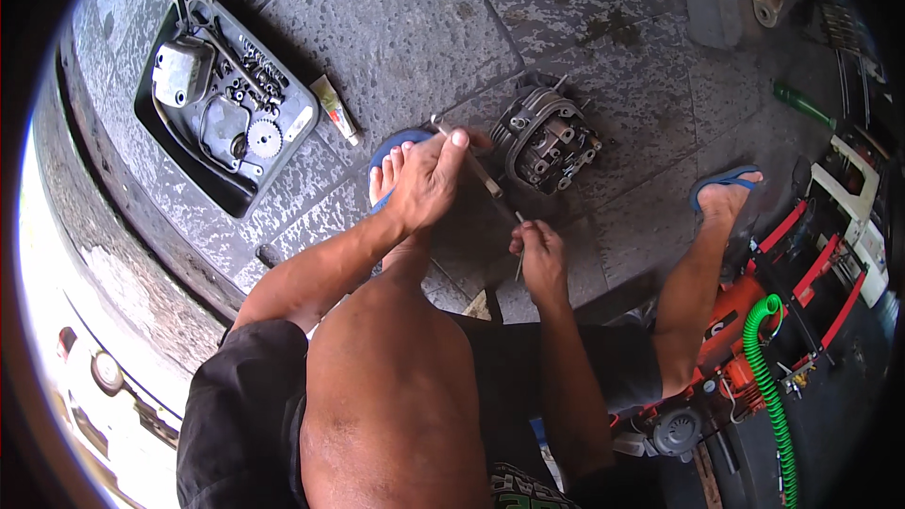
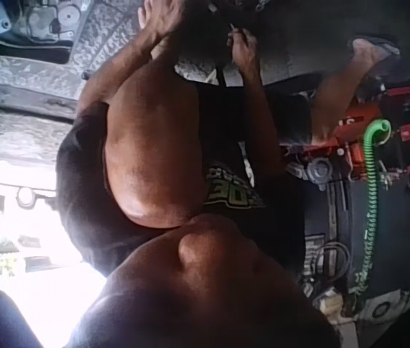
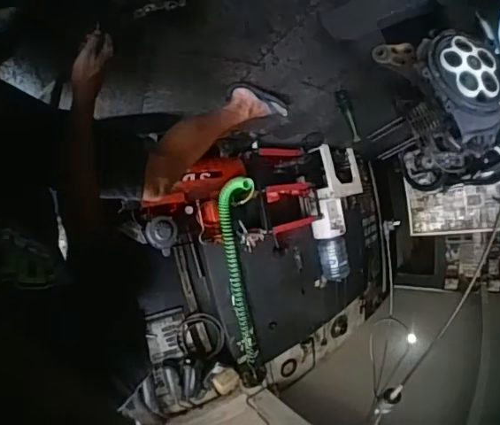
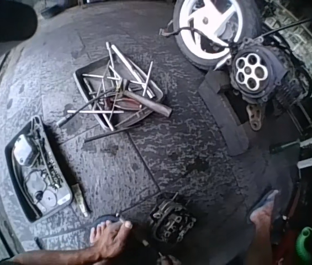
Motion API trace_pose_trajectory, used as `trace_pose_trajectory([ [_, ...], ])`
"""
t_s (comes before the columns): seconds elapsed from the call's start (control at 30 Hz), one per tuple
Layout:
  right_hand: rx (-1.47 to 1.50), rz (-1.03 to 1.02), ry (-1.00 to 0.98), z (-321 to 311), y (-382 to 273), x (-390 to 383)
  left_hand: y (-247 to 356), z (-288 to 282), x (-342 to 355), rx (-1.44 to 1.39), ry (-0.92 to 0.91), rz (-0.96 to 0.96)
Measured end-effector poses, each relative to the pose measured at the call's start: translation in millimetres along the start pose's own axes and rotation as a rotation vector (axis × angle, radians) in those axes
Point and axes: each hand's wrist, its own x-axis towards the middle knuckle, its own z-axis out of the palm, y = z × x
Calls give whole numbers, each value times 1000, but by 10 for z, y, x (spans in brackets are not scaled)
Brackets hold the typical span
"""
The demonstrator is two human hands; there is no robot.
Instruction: Replacing or repairing components on a motorcycle cylinder head.
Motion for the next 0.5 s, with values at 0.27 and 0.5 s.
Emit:
trace_pose_trajectory([
  [0.27,-237,33,-22,-31,234,97,-26,71,-125,-170,-289,41],
  [0.5,229,-29,-115,114,-276,-238,131,61,-136,-26,-334,371],
])
